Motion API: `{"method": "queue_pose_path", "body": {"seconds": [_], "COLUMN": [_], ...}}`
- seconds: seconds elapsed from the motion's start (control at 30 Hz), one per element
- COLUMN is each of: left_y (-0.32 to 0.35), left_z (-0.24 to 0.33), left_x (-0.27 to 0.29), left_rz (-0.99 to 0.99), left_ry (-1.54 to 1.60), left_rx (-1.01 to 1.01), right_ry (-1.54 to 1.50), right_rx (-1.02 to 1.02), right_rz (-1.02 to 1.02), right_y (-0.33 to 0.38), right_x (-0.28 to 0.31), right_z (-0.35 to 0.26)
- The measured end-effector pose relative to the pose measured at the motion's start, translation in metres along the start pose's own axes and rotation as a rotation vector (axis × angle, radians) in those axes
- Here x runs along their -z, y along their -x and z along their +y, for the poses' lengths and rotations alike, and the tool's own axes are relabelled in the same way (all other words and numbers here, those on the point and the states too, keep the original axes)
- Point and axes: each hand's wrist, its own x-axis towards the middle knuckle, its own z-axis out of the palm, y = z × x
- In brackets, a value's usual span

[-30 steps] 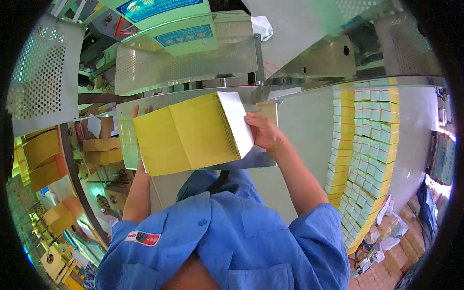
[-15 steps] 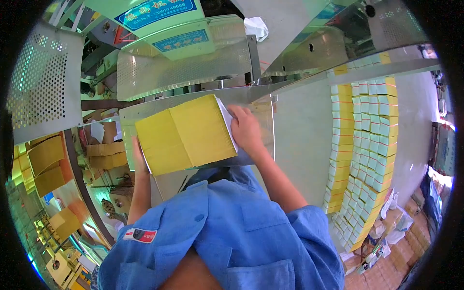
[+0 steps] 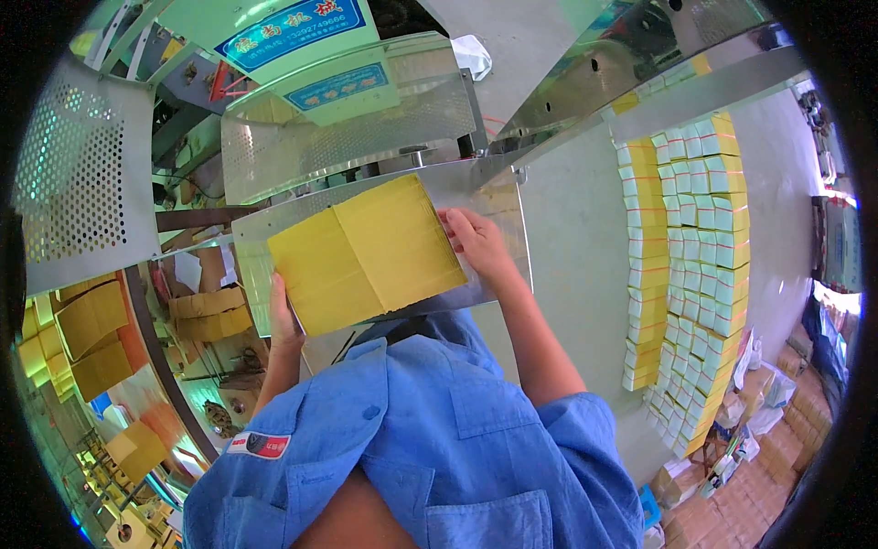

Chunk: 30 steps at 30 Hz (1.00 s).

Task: The recorder gathers stacks of yellow paper, places protective white sheets on top, and uses a strapping machine to secure the bundles with red bands before stacking them.

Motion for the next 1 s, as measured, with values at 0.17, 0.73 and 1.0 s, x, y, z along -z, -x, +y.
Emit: {"method": "queue_pose_path", "body": {"seconds": [0.17, 0.73, 1.0], "left_y": [0.000, -0.004, -0.004], "left_z": [0.003, 0.003, 0.004], "left_x": [-0.002, 0.003, 0.000], "left_rz": [-0.003, -0.036, -0.005], "left_ry": [0.088, 0.072, 0.017], "left_rx": [0.011, 0.063, 0.044], "right_ry": [0.171, 0.557, 0.782], "right_rx": [0.036, 0.084, 0.430], "right_rz": [-0.015, -0.094, 0.142], "right_y": [0.012, 0.011, 0.024], "right_x": [-0.002, 0.010, 0.001], "right_z": [-0.020, -0.050, -0.044]}}
